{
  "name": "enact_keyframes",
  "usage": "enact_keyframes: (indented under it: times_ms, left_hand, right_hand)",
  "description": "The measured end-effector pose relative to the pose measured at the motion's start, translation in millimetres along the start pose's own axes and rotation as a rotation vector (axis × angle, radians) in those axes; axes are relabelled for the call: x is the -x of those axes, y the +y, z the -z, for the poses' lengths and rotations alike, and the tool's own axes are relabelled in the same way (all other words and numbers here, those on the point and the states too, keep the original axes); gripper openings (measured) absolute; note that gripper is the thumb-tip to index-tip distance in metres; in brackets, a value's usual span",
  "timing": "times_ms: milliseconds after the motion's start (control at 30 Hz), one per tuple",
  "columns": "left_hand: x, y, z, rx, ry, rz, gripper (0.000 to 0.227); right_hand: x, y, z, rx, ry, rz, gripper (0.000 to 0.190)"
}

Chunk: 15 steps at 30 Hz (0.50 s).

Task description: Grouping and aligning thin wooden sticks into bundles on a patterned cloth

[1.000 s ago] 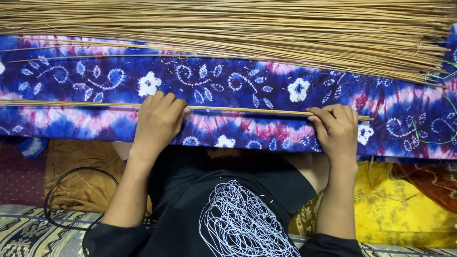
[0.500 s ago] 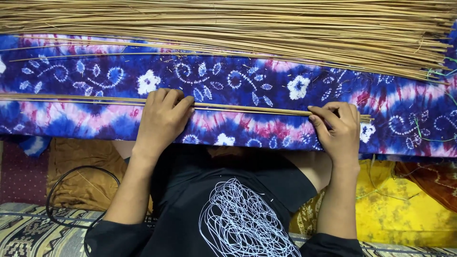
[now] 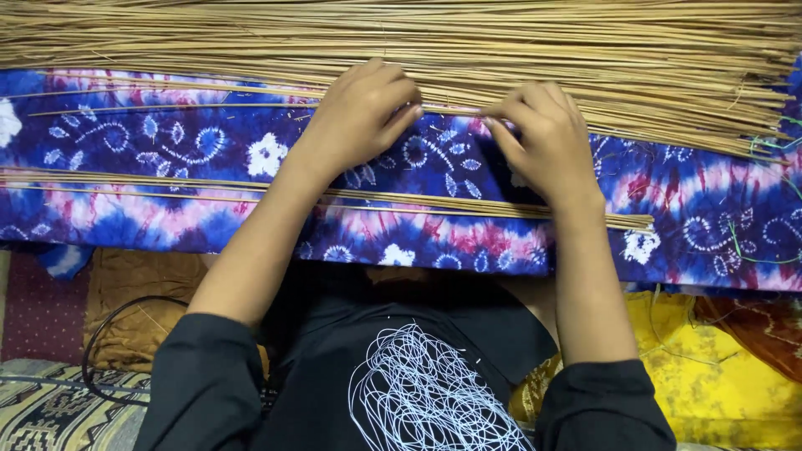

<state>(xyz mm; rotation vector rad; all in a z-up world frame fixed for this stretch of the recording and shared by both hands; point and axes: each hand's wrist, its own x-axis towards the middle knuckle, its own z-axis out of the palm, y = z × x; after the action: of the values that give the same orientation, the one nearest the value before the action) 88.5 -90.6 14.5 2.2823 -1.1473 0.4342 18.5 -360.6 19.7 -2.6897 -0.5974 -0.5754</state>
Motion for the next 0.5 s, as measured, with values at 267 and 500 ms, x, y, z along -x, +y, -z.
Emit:
enact_keyframes:
  times_ms: [267,500]
  left_hand:
    - [-11,-27,-26,-0.155,0.160,-0.027,0.015]
    - [-7,-33,-36,-0.144,0.117,0.053,0.016]
  right_hand:
    - [-15,35,-47,-0.021,0.129,-0.038,0.011]
    - [-15,35,-49,-0.083,0.143,-0.121,0.013]
